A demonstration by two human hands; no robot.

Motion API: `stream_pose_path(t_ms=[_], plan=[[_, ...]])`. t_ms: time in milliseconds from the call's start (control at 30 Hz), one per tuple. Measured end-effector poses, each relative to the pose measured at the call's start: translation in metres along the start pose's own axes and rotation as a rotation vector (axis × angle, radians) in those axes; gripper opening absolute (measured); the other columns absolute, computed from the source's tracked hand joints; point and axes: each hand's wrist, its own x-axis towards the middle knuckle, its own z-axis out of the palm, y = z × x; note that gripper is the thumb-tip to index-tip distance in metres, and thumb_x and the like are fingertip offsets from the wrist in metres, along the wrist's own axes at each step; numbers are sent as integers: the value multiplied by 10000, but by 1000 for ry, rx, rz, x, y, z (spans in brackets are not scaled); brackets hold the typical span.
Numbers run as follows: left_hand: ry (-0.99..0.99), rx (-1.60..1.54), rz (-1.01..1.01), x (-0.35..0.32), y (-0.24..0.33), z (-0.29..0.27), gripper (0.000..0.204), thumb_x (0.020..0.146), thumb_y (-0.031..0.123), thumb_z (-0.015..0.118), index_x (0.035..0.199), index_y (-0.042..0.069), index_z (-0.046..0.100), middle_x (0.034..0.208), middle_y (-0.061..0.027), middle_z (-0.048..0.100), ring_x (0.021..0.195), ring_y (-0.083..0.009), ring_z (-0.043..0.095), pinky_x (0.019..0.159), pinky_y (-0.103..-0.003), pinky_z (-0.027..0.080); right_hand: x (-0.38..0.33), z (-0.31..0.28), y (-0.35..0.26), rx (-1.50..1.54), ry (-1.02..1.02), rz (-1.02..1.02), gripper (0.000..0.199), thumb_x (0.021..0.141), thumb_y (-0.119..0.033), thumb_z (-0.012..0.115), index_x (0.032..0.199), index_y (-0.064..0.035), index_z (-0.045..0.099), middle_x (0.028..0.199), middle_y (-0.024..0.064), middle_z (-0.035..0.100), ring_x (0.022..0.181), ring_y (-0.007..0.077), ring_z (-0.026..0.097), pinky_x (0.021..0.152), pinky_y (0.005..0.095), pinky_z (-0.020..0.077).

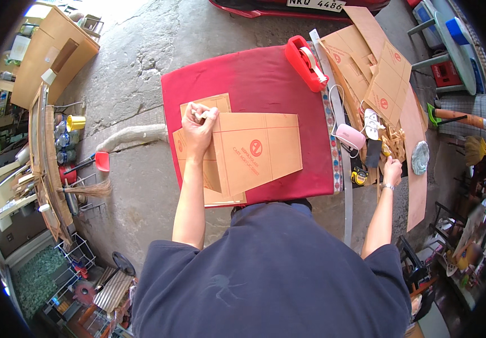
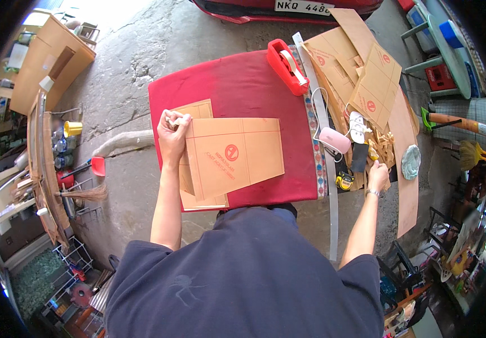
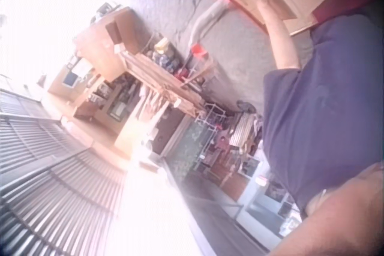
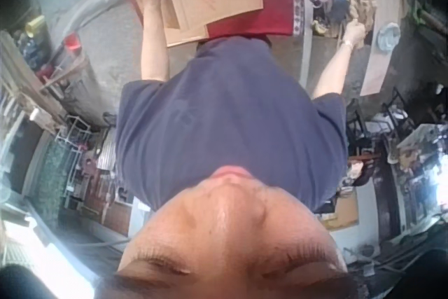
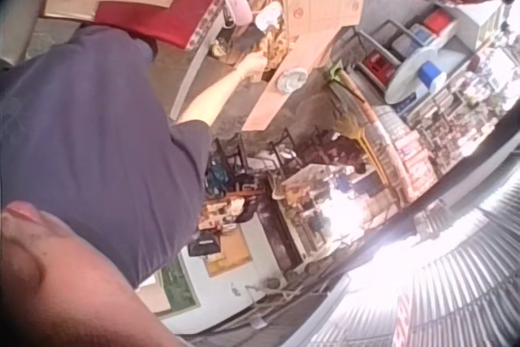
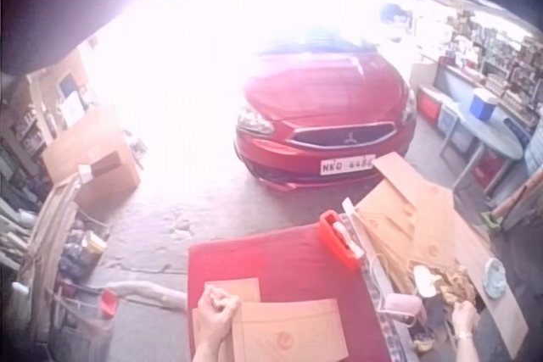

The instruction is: The person assembles small cardboard boxes by folding the flaps and securing them with adhesive tape. They handle multiple flat cardboard pieces, fold them into box shapes, and apply tape to the edges to hold the structure together.

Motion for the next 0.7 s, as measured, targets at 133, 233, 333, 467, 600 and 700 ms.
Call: stream_pose_path(t_ms=[133, 233, 333, 467, 600, 700], plan=[[1, 5, 27, -1, -7, -9, 325, 872, -40, 718, 825, 103, 430, 758, 40, 514, 723, -25, 498, 657, -188, 413, -148, -48, -145, 975, -431, 181, 271, 1029, -341, 561, 1121, -88, 537, 965, 119, 674, 706, 180, 681, 560, 302, 559], [-8, -52, 27, 0, -7, -1, 316, 877, -38, 712, 828, 105, 435, 758, 36, 516, 720, -24, 491, 646, -184, 397, -257, -66, -233, 1484, -1318, 894, 667, 981, -523, 568, 1333, 30, 441, 1285, 255, 574, 1135, 357, 632, 913, 508, 552], [-40, -1, 54, 1, -11, -1, 324, 883, -16, 729, 836, 108, 433, 757, 44, 512, 713, -23, 489, 648, -184, 398, -321, -48, -284, 1821, -1473, 805, 622, 1041, -508, 430, 1406, -3, 448, 1415, 191, 529, 1333, 331, 482, 1115, 509, 395], [-11, -125, 48, -5, 6, 2, 363, 891, 64, 771, 849, 116, 414, 764, 59, 513, 680, -18, 448, 631, -181, 380, -330, -35, -291, 2008, -1118, 764, 403, 1073, -306, 438, 1352, -25, 508, 1340, 143, 605, 1213, 290, 589, 1076, 464, 450], [73, -64, 105, -7, 30, -30, 342, 900, 71, 763, 858, 119, 427, 766, 52, 528, 655, -4, 441, 589, -170, 360, -313, -66, -274, 1966, -1058, 629, 362, 1070, -265, 454, 1328, -23, 530, 1261, 133, 648, 1153, 267, 627, 1016, 464, 507], [169, -99, 127, -10, 59, -66, 316, 908, 94, 758, 871, 131, 446, 766, 50, 530, 599, -4, 434, 510, -178, 342, -299, -101, -248, 1782, -966, 447, 347, 1069, -246, 458, 1325, -21, 527, 1205, 127, 669, 1014, 244, 691, 875, 433, 596]])
